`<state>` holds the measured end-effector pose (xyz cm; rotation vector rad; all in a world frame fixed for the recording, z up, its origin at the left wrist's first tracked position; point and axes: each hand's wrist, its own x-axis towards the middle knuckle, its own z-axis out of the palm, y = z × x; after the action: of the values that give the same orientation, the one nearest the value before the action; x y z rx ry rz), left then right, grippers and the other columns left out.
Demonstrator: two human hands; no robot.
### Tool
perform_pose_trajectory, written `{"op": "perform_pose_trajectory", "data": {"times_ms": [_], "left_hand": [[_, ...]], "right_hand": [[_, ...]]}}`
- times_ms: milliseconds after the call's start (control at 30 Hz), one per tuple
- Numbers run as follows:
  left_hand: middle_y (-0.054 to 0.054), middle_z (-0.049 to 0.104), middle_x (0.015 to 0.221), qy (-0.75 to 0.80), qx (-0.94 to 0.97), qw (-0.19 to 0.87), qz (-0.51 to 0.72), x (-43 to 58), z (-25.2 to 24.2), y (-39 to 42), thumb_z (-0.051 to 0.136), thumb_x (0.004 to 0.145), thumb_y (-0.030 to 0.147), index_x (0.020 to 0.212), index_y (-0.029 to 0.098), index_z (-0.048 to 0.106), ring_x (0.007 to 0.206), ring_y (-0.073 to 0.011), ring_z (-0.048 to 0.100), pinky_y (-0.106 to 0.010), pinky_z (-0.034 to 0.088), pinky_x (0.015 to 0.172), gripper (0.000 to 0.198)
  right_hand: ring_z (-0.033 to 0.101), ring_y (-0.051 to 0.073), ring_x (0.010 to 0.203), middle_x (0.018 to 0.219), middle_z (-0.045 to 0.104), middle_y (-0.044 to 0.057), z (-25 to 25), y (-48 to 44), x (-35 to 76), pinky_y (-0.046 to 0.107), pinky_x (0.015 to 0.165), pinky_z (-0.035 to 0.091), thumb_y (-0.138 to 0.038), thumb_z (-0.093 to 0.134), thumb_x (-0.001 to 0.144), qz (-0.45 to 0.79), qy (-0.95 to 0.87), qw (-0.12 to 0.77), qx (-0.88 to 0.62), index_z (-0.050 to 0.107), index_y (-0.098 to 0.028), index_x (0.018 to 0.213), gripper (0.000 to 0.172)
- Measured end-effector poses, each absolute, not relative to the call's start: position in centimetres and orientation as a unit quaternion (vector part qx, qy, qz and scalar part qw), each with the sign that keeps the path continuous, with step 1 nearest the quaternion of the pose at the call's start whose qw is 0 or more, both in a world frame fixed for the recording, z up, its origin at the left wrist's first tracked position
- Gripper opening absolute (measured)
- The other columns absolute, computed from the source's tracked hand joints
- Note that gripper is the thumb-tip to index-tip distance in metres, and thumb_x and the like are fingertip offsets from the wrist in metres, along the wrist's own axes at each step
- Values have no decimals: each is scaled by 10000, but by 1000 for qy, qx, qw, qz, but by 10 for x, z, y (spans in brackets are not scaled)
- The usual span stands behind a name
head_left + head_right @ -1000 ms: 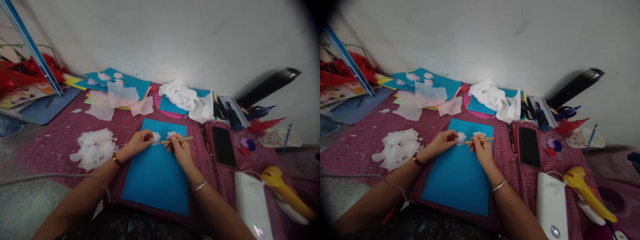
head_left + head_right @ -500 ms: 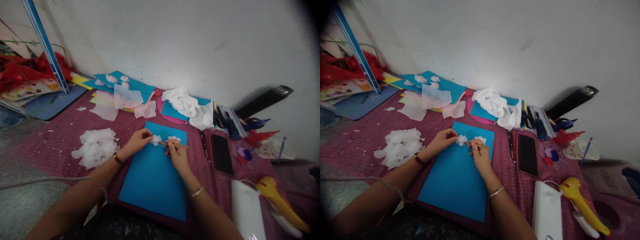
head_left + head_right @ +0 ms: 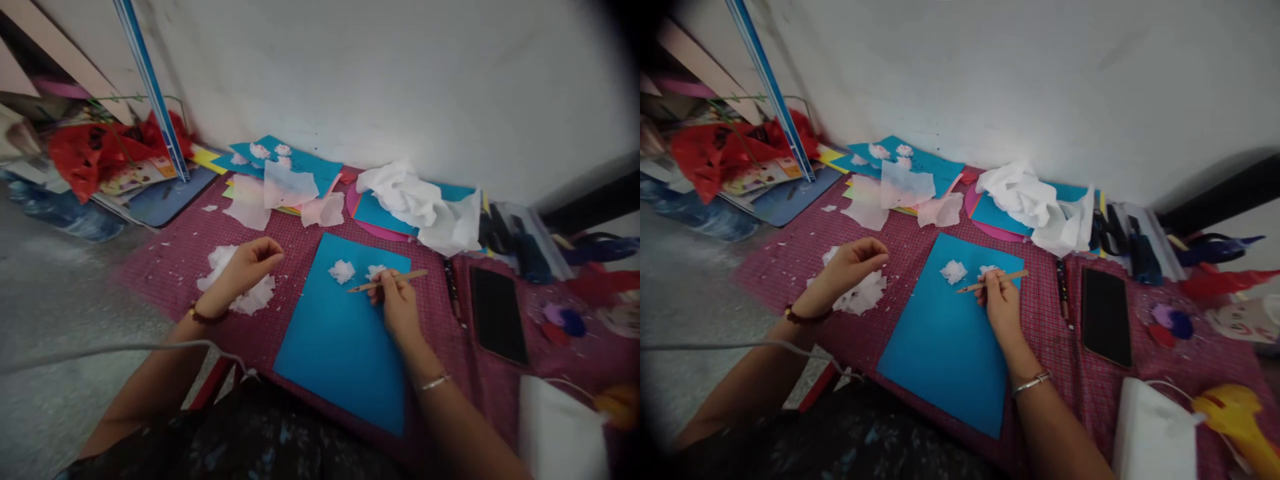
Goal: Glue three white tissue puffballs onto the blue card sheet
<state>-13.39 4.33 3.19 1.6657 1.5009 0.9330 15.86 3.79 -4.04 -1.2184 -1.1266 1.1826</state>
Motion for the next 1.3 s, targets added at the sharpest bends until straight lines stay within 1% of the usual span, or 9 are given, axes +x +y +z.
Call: {"op": "perform_pose_trajectory", "data": {"times_ms": [133,267,500,667,767,867,967,1133,1300], "left_hand": [[-16,616,755,569,751,254,218,-147,16,18,565,835,254,788,173,617,727,-161,566,-288,432,694,107],[-56,632,877,579,772,145,218,-153,3,2,555,864,238,836,179,608,891,-212,580,-354,444,838,84],[-79,636,852,607,778,86,133,-147,-7,4,545,835,216,815,173,626,840,-232,579,-364,447,797,94],[-31,632,754,643,716,150,224,-154,-6,9,507,823,220,777,185,601,726,-186,589,-304,456,701,111],[-40,662,854,630,688,172,317,-155,9,10,538,818,266,768,187,599,846,-193,619,-327,473,811,111],[-74,647,1015,608,697,107,365,-146,31,10,572,790,231,720,188,595,1028,-227,590,-397,426,957,85],[-62,638,1036,591,710,70,378,-131,47,11,580,746,160,710,195,583,1034,-224,581,-417,415,977,50],[-14,652,818,556,704,206,390,-102,49,27,530,742,128,738,195,560,820,-165,616,-308,481,796,74],[-5,644,769,516,653,364,418,-74,31,52,611,787,254,872,177,607,706,-131,594,-239,462,649,116]], "right_hand": [[527,113,455,557,587,-18,-39,37,158,229,440,418,-485,522,894,484,-489,515,-511,587,-181,757,339],[536,117,456,569,599,-10,-39,36,158,234,442,427,-491,525,892,478,-491,509,-522,594,-179,765,344],[544,126,469,575,600,-9,-42,36,158,247,459,440,-502,528,890,471,-497,515,-515,604,-181,780,348],[535,130,459,570,598,-12,-41,35,158,252,449,431,-523,537,878,482,-486,520,-510,595,-184,782,357],[533,130,458,570,596,-11,-40,36,158,251,445,427,-535,539,874,486,-490,515,-509,596,-184,776,369],[539,133,464,575,600,-6,-40,36,157,255,451,433,-552,533,872,486,-500,507,-507,601,-185,774,386],[531,132,455,572,597,-6,-40,36,156,255,442,428,-576,532,862,483,-507,505,-505,601,-187,762,408],[528,134,445,563,598,-4,-40,36,155,255,434,425,-581,522,864,473,-518,501,-507,606,-191,751,415],[540,136,456,615,648,6,-38,36,154,261,455,437,-547,542,862,487,-543,479,-489,627,-195,789,369]]}}
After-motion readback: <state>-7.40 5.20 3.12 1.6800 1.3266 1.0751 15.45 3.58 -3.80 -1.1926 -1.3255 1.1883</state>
